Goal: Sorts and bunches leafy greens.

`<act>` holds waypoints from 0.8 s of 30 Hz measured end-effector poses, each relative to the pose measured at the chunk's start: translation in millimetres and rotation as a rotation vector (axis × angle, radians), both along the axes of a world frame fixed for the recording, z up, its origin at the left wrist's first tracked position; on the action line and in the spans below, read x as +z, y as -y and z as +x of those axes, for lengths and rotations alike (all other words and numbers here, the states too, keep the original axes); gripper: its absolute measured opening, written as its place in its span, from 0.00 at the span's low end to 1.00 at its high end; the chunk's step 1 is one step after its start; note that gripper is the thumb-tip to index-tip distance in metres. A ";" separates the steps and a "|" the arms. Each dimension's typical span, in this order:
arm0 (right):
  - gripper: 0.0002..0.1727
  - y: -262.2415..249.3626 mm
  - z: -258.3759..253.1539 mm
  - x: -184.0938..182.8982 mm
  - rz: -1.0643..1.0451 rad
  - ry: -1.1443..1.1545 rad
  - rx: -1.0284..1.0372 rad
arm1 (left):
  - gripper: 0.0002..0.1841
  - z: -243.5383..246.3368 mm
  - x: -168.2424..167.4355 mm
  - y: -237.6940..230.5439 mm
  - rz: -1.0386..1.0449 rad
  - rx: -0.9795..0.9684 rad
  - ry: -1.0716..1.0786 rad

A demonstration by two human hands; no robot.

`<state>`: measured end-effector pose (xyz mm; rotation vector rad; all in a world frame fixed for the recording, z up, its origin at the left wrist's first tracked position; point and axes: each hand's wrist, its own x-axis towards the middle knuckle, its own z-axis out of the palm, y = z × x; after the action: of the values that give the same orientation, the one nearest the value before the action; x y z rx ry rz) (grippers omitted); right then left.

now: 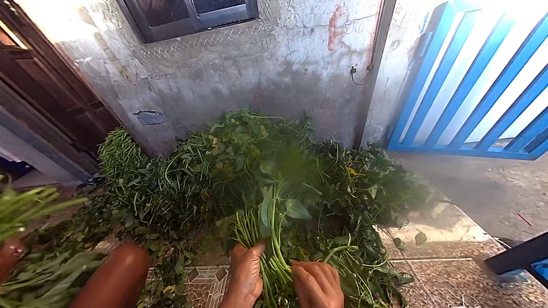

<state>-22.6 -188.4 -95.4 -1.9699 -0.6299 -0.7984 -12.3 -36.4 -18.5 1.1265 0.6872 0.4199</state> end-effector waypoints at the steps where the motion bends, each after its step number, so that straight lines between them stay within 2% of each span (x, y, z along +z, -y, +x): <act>1: 0.08 1.1 -0.3 1.1 -0.028 0.016 -0.027 | 0.13 0.7 1.8 0.1 0.036 0.021 0.020; 5: 0.07 4.8 1.1 2.2 -0.109 0.056 -0.078 | 0.13 2.1 6.6 -3.4 0.057 0.052 0.088; 10: 0.07 4.3 3.0 0.6 -0.073 0.010 -0.058 | 0.12 0.8 12.3 -5.2 0.020 -0.005 0.143; 13: 0.08 4.1 3.2 -0.3 0.006 -0.036 0.007 | 0.23 -0.7 9.6 -6.7 0.033 -0.048 0.181; 14: 0.08 3.9 3.3 0.0 0.057 -0.065 0.049 | 0.24 -0.7 9.0 -6.6 0.029 -0.053 0.186; 16: 0.08 3.5 3.1 0.9 0.181 -0.130 0.142 | 0.21 -0.1 9.8 -6.4 0.002 -0.054 0.162; 18: 0.09 2.9 3.1 2.4 0.236 -0.137 0.188 | 0.22 1.4 11.4 -7.0 -0.025 -0.048 0.106; 24: 0.19 -2.9 3.3 6.3 0.169 -0.154 0.346 | 0.20 2.3 16.5 -5.5 -0.057 -0.008 0.003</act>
<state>-19.2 -185.5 -89.0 -1.6884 -0.7587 -0.4666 -10.0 -30.8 -2.0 1.0740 0.6883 0.3931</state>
